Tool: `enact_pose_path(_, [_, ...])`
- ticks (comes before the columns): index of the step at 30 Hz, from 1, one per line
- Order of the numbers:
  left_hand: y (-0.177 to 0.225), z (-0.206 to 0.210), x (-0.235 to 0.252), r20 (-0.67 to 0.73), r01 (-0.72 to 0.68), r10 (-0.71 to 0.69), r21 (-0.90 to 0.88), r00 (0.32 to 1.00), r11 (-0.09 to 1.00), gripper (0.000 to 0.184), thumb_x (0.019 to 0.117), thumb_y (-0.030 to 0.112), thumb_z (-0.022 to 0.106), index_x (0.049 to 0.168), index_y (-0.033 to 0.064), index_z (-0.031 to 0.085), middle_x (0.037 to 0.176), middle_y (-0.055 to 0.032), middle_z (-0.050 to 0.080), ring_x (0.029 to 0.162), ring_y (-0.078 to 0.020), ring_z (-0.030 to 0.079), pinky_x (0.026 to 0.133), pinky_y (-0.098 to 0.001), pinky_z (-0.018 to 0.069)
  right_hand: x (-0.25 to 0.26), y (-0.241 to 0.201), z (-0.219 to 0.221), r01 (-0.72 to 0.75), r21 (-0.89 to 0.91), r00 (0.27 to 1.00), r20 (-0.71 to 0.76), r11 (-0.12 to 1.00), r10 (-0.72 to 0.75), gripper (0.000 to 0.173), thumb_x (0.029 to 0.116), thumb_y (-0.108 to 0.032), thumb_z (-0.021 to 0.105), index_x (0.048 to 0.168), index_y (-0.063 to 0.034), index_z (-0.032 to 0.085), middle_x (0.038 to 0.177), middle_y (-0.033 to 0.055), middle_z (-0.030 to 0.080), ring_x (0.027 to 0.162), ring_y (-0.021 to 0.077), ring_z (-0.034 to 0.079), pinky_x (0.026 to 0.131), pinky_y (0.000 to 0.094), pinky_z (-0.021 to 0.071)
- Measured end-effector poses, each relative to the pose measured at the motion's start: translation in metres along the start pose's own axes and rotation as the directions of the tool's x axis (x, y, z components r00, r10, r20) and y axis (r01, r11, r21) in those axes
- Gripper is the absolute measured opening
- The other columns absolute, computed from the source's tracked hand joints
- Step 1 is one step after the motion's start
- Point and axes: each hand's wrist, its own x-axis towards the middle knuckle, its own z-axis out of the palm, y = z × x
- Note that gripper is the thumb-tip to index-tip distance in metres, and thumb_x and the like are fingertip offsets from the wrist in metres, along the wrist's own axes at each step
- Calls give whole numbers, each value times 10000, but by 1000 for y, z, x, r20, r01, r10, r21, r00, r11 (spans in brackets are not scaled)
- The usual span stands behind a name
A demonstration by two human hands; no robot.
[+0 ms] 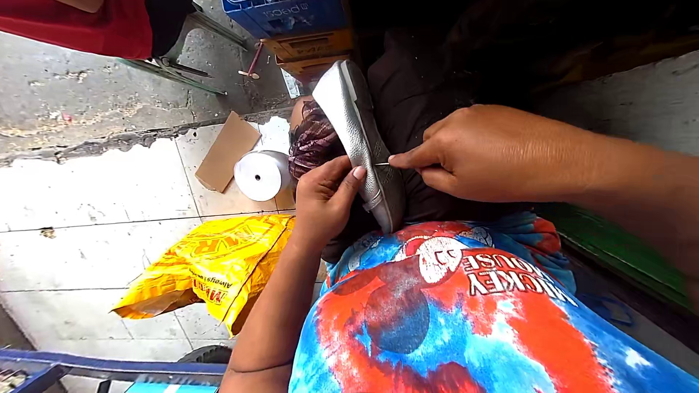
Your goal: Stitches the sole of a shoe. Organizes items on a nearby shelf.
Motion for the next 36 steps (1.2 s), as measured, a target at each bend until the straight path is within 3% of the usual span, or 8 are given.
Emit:
enact_pose_path(13, [-14, 4, 9, -29, -53, 56, 85, 998, 995, 166, 974, 61, 558, 942, -7, 706, 789, 1, 687, 697, 53, 610, 663, -123, 509, 43, -6, -12, -50, 18, 967, 250, 999, 44, 362, 1053, -169, 503, 1348, -234, 702, 951, 10, 743, 814, 139, 651, 703, 380, 512])
enact_pose_path(18, [-9, 3, 13, 23, -92, 90, 122, 996, 988, 172, 987, 102, 564, 933, 17, 704, 785, 1, 684, 703, 49, 610, 675, -127, 502, 32, 12, 0, 77, 103, 993, 76, 992, -85, 373, 996, -120, 526, 1302, -179, 733, 878, 29, 727, 742, 124, 626, 658, 345, 506])
enact_pose_path(21, [-3, -1, 15, 123, -175, 149, 234, 981, 956, 247, 1013, 209, 576, 1093, 36, 733, 943, -50, 738, 855, -70, 693, 802, -256, 566, 6, 39, 12, 190, 130, 979, -106, 973, -177, 387, 969, -114, 530, 1303, -139, 724, 836, 4, 682, 705, 76, 602, 640, 265, 527])
enact_pose_path(23, [-7, -3, 14, 182, -217, 165, 314, 969, 924, 357, 1002, 284, 606, 1249, 39, 689, 1063, -106, 722, 918, -203, 707, 826, -408, 582, -14, 50, 10, 132, 116, 988, -102, 985, -120, 347, 1014, -147, 525, 1314, -113, 696, 978, 26, 708, 768, 86, 650, 692, 287, 582])
enact_pose_path(25, [-13, -5, 13, 222, -247, 180, 328, 958, 912, 330, 978, 247, 657, 1230, 38, 697, 1004, -123, 716, 847, -252, 705, 769, -459, 579, -29, 58, 9, 54, 99, 994, -98, 994, -45, 303, 1033, -170, 517, 1271, -85, 685, 1116, 44, 714, 860, 95, 684, 784, 313, 604])
enact_pose_path(28, [-14, -8, 9, 247, -329, 270, 242, 931, 913, 148, 957, 138, 640, 987, 78, 772, 834, -47, 698, 732, -131, 664, 698, -290, 557, -44, 70, 12, -4, 134, 988, -150, 991, 25, 260, 1016, -157, 535, 1197, -59, 694, 1062, 19, 696, 874, 30, 624, 815, 239, 538])
enact_pose_path(31, [-9, -11, 5, 321, -379, 332, 92, 887, 921, 162, 964, 173, 618, 916, 122, 765, 805, 26, 674, 748, -41, 641, 691, -198, 536, -54, 81, 19, -19, 270, 979, -189, 963, 73, 205, 1010, -160, 575, 1152, -78, 698, 1061, -42, 679, 946, -36, 614, 863, 174, 527])
enact_pose_path(36, [0, -2, 9, 377, -322, 534, -497, 756, 806, 200, 1002, 171, 586, 964, 55, 744, 1076, -14, 660, 947, 4, 610, 780, -136, 520, -58, 88, 28, 14, 460, 975, -204, 888, 90, 164, 1019, -237, 631, 1153, -297, 704, 1110, -197, 669, 1025, -72, 614, 898, 155, 525])
